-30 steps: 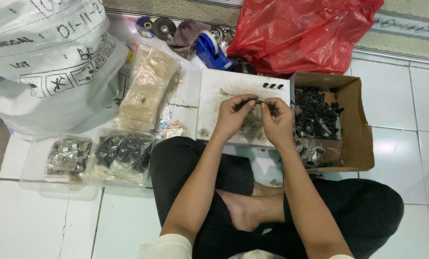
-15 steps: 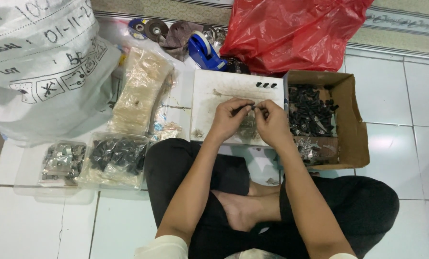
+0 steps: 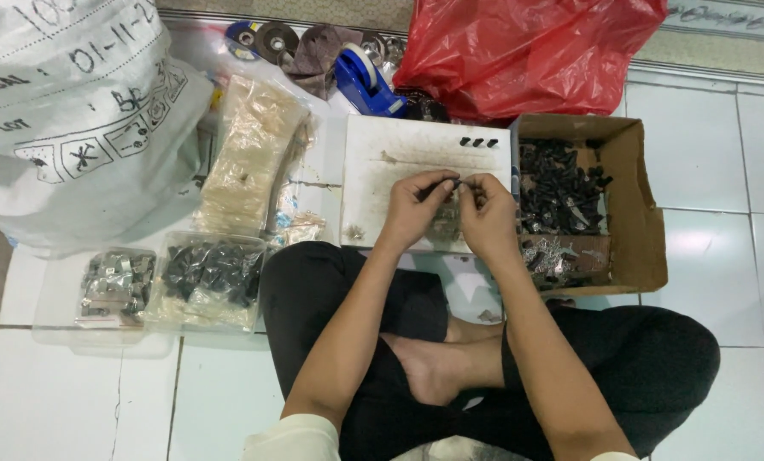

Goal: The person sits on the floor and sorts small black hardware pieces from a cardboard box onto a white board. They pick up individual pieces, place them in rows, and occasionally wipe the board surface with a cloth.

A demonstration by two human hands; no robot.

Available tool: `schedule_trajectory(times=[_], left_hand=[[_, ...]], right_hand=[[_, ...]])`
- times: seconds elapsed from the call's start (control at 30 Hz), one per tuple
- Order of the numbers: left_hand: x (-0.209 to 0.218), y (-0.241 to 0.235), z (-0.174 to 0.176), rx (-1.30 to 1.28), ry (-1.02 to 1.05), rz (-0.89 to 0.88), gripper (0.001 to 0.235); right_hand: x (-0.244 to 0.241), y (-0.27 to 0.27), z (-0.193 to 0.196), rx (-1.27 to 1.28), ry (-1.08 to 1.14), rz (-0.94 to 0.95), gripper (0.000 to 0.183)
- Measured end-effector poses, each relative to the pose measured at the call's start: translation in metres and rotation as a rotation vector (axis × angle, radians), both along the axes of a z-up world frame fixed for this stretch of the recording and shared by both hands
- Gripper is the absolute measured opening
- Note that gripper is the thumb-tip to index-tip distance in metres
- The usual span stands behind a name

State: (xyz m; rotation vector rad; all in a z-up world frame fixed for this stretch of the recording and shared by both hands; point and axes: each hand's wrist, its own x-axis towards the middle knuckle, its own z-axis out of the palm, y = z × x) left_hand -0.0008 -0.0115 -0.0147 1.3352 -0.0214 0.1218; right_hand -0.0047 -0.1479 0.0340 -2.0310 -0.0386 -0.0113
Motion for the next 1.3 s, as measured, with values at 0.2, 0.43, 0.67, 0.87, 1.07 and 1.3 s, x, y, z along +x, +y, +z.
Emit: schedule_trajectory(times=[0.2, 0.43, 0.67, 0.87, 1.07, 1.3], left_hand=[[0.003, -0.006, -0.005, -0.114, 0.056, 0.08, 0.017], [0.01, -0.005, 0.0, -0.051, 0.097, 0.108, 0.02], [0.01, -0.007, 0.0, 0.1, 0.13, 0.066, 0.04], [0.016, -0.01, -0.009, 0.151, 0.223, -0.07, 0.061], [0.021, -0.012, -0.015, 0.08, 0.286, -0.133, 0.066], [0.022, -0.014, -0.015, 0.002, 0.317, -0.155, 0.066]], right_hand=[[0.007, 0.002, -0.003, 0.175, -0.07, 0.01, 0.012], [0.018, 0.0, -0.012, 0.1, -0.155, 0.074, 0.012], [0.081, -0.033, -0.014, -0.344, -0.501, 0.267, 0.014], [0.13, -0.044, -0.042, -0.743, -0.639, 0.376, 0.016], [0.143, -0.037, -0.061, -0.826, -0.592, 0.397, 0.015], [0.144, -0.039, -0.066, -0.828, -0.571, 0.385, 0.015]])
